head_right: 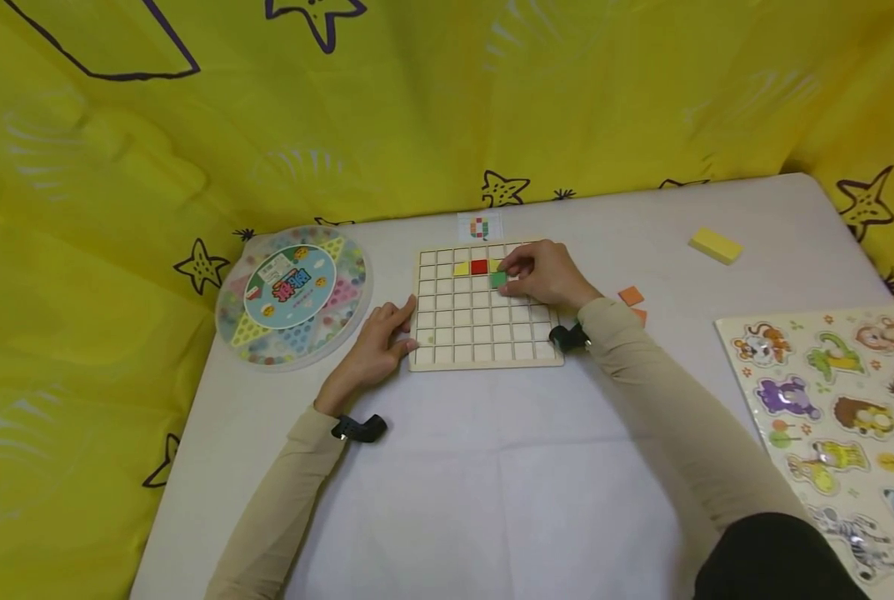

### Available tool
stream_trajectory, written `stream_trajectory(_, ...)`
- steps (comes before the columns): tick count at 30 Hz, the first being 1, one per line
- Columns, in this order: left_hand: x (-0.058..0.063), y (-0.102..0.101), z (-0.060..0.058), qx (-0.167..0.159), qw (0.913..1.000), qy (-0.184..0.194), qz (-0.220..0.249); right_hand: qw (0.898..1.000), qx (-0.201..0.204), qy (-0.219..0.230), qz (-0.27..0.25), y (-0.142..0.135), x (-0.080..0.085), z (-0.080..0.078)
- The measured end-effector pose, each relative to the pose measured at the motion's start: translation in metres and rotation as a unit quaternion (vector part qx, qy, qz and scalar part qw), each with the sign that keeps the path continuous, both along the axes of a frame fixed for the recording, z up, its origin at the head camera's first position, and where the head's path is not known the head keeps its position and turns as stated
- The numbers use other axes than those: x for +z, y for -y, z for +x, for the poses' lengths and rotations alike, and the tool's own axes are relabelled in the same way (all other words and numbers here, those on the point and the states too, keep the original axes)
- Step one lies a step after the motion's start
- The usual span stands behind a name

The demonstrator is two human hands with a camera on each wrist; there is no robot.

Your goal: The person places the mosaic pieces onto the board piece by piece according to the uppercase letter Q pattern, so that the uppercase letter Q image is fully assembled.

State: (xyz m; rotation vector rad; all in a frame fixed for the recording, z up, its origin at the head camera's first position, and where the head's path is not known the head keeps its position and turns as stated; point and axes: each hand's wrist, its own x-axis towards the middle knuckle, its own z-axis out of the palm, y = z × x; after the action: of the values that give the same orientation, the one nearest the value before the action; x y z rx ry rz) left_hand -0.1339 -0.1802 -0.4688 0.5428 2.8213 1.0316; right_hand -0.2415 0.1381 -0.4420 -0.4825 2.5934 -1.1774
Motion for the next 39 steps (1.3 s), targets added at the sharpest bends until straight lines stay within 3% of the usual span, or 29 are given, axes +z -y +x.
stream_trajectory(22, 0.006, -0.001, 0.001, 0.004, 0.9999, 0.010, -0.002, 1.000, 0.004, -0.005, 0.002, 0.001, 0.000, -0.002)
stream_trajectory(30, 0.003, -0.001, 0.001, 0.004, 0.9999, 0.013, -0.001, 1.000, 0.003, -0.006, 0.002, 0.001, 0.000, -0.001)
stream_trajectory(39, 0.005, -0.002, 0.002, 0.004, 0.9999, 0.011, 0.001, 1.000, 0.014, -0.001, -0.007, -0.015, 0.009, 0.004)
